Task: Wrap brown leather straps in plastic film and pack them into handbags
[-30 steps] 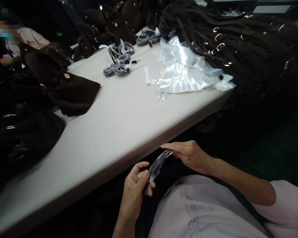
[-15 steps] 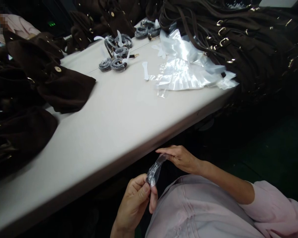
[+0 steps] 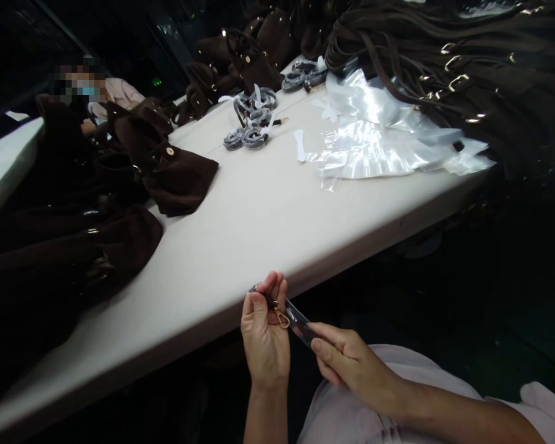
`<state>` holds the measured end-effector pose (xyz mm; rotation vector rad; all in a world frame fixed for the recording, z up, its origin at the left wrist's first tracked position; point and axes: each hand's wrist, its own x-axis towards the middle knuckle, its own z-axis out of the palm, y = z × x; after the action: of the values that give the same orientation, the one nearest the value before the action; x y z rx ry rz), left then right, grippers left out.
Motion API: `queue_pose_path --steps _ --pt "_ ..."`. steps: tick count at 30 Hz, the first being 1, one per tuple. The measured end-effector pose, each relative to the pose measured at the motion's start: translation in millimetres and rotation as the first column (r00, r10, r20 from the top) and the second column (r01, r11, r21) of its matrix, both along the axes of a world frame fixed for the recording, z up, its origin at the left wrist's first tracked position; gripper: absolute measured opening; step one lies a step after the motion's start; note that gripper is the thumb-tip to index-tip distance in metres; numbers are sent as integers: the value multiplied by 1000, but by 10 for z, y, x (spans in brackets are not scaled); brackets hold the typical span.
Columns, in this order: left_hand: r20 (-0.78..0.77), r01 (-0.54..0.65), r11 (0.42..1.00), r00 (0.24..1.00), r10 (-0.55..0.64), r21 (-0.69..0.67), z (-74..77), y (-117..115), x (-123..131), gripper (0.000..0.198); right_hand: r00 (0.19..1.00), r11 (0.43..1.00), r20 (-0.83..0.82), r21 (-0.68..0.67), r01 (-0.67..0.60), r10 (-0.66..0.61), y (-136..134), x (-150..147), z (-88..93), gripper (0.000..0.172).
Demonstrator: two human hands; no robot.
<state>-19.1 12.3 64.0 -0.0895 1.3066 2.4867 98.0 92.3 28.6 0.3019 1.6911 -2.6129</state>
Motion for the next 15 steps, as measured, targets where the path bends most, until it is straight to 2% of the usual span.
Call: queue_pose_path --steps 2,4,10,11,14,15 --pt "-119 -27 998 993 20 -58 -38 63 38 17 1000 999 7 -50 7 -7 14 -14 42 53" --pt "-149 -12 997 989 1 -73 -47 80 53 18 1000 998 15 -60 3 -2 35 -20 43 54" --pt "24 152 987 988 -154 56 -9 -6 82 14 999 989 -32 142 40 -36 120 -28 -112 37" --pt "43 171 983 984 -175 69 -10 -12 104 14 996 988 -68 141 68 -59 131 -37 -132 39" --pt "78 192 978 977 -198 83 -28 1 194 13 977 984 -166 97 152 -134 164 -79 -138 65" --pt "83 189 979 977 -196 82 -34 10 225 13 971 978 -183 118 174 -151 181 -94 -121 65"
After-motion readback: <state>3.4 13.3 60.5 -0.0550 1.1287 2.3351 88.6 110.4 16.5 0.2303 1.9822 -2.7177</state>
